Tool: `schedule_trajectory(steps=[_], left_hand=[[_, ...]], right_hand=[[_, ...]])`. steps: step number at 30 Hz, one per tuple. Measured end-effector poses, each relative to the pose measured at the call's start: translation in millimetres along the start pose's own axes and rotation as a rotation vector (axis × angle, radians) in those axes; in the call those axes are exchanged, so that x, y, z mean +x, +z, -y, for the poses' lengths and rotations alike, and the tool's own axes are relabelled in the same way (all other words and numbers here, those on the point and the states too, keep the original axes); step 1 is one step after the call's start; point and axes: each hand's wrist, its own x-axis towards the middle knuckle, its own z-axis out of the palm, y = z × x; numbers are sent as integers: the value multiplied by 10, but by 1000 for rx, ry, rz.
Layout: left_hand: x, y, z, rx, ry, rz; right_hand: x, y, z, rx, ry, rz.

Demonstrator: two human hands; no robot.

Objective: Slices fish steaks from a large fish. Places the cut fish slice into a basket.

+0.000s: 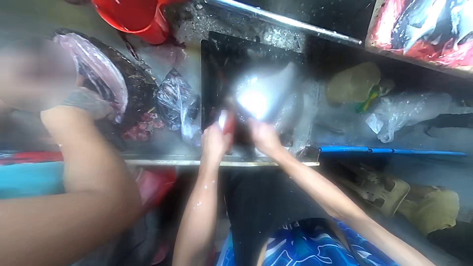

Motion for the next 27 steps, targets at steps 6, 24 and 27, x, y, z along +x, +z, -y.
schedule_trajectory(steps=[6,24,27], left_hand=[[-71,57,206,-69,2,55],[-709,526,306,-1678,44,278],[-824,206,-110,-1554,110,315]], right_hand=[[38,119,-89,-78,238,183],[-298,-250,-359,-53,72,160],[-308,-686,-184,515,11,236]])
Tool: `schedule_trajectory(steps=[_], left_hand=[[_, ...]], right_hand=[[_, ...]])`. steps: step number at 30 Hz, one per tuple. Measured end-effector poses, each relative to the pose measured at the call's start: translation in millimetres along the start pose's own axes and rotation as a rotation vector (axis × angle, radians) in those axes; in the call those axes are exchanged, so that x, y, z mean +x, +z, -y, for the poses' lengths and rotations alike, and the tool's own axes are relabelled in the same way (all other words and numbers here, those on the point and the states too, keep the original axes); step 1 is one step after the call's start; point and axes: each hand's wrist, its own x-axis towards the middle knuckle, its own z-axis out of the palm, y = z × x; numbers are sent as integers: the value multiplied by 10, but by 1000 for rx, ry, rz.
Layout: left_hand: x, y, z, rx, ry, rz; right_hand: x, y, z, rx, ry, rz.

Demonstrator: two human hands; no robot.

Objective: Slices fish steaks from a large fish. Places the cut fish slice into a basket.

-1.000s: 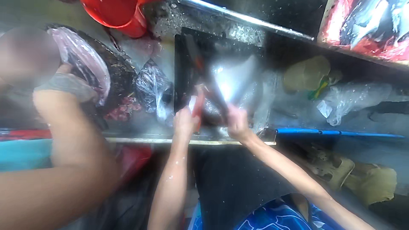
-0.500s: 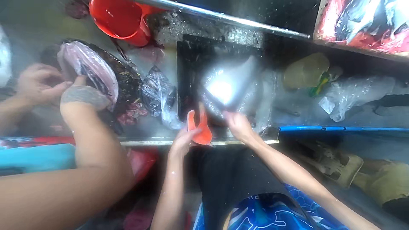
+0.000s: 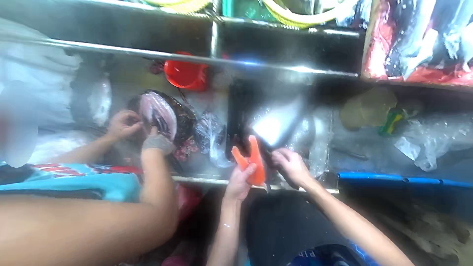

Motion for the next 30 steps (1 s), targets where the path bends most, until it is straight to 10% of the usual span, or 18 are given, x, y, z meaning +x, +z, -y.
schedule_trajectory(steps=[4,9,14,19,24,30], left_hand=[[-52,855,-360,405,-153,88],[83,1237,-1059,1057,-101,126],[1317,973,-2526,625,458,-457],[2325,780,-3573,246,484,-603],[2058,729,-3622,214,640,-647],[739,642,-2589,322,718,-713]], right_hand=[[-127,-310,228,908,135,331],[-202,-868,-103,890,134,53],[-362,-1315,-632,640,268,-160],[-566,-1466,-725,658,334,-193],[-348,-1608,129,592,193,7],[299,-1475,1884,440,-144,261]])
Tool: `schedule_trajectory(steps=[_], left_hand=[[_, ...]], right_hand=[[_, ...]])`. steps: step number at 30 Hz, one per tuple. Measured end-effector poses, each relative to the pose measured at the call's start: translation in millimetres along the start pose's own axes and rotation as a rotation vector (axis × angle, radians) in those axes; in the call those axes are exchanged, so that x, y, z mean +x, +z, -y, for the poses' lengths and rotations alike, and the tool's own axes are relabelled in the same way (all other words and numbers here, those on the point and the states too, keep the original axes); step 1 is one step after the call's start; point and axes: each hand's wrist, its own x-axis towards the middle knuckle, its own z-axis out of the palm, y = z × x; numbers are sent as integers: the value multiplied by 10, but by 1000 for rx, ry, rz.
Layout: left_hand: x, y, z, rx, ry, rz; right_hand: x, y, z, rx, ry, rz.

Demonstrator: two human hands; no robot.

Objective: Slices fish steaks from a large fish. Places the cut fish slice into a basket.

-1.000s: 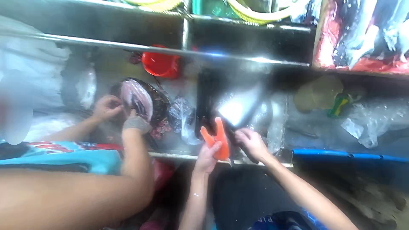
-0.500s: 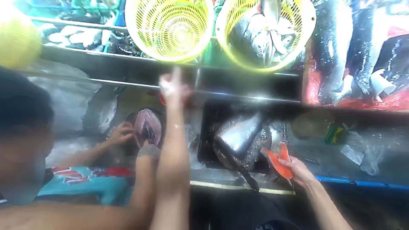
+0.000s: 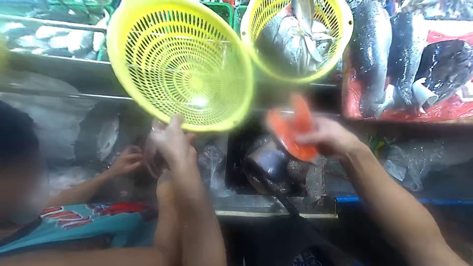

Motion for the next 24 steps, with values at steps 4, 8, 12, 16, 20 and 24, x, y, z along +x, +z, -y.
schedule_trajectory(steps=[4,8,12,16,20,24], left_hand=[[-655,-210,169,-118,-70,75],[-816,-234,264,-175,-111,111],[-617,-259,402,-239,-204,91],[-379,-189,374,-324,-252,96],[115,95,205,-347,-228,55],[485,514,-75,-311,-224,-24]], right_hand=[[981,540,391,87,-139,188],[1822,771,164,-183,-7,99],[1569,784,163,-1142,-148,-289],[351,666,59,-1004,-474,-374],[-389,272,-1138,-1015,124,-255],[-636,336,-2440,-999,520,-75]])
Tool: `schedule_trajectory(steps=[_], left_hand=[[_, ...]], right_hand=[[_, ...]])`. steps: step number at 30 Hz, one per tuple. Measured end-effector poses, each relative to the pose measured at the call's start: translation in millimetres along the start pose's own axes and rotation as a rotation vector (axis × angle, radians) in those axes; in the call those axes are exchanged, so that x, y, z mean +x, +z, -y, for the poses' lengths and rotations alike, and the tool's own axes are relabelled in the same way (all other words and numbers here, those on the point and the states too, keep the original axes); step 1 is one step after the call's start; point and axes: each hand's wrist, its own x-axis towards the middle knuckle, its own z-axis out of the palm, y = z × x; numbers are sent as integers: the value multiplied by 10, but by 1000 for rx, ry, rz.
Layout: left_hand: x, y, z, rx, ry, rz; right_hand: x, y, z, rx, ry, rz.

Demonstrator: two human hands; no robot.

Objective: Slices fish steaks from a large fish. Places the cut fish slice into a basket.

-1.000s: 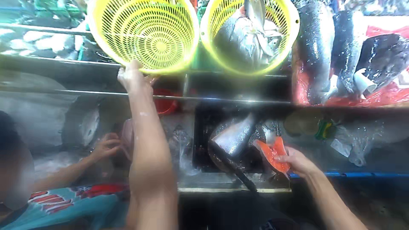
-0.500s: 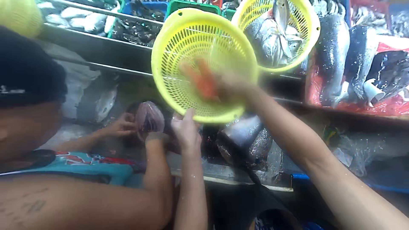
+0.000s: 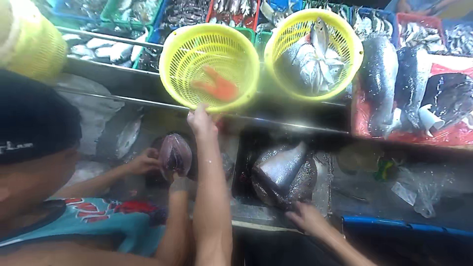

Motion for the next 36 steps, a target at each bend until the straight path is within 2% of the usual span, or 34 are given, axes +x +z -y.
schedule_trajectory(steps=[2,4,6,8,10,12,14,16,19,22,23,24,25,28,30,31,32,34,36], left_hand=[[-167,306,-184,74,-26,-67],[-136,397,-96,90,6,-68],[132,173,211,56,71,44],[130,-56,424,112,132,144],[-214,-377,678,212,200,172],[-577,-721,838,276,308,234],[-1059,-1024,977,385,396,327],[-1520,-782,1115,490,493,438],[-2298,81,1594,747,480,886],[-2864,1222,2655,1179,702,1509],[-3027,1553,3077,1298,826,1648],[-3148,1831,3466,1382,930,1719],[-3250,2065,3759,1458,956,1752],[-3313,2638,4371,1687,772,1649],[-3179,2707,4867,1675,718,1534],[-3155,2739,4981,1691,704,1520],[-3191,2797,4941,1743,678,1545],[-3389,2739,4473,1760,596,1622],[-3493,2348,4045,1461,698,1466]], right_hand=[[97,332,-21,48,49,8],[183,545,21,86,109,-43],[231,654,56,80,128,-108],[294,658,-37,50,86,-142],[306,780,-250,34,54,-114],[405,675,-317,26,-17,-82],[239,553,-411,73,-89,-46],[64,261,-657,65,-138,-36],[-479,-155,-1210,-30,-58,-104],[-1052,-532,-1951,-125,137,-240],[-1213,-630,-2211,-147,202,-271],[-1347,-691,-2459,-169,261,-288],[-1459,-732,-2674,-177,316,-294],[-1558,-918,-3080,-189,445,-302],[-1513,-938,-3194,-133,475,-302],[-1447,-984,-3246,-80,471,-301],[-1365,-1030,-3295,7,451,-296],[-1178,-1034,-3361,310,357,-229],[-942,-1037,-3332,716,225,-143]])
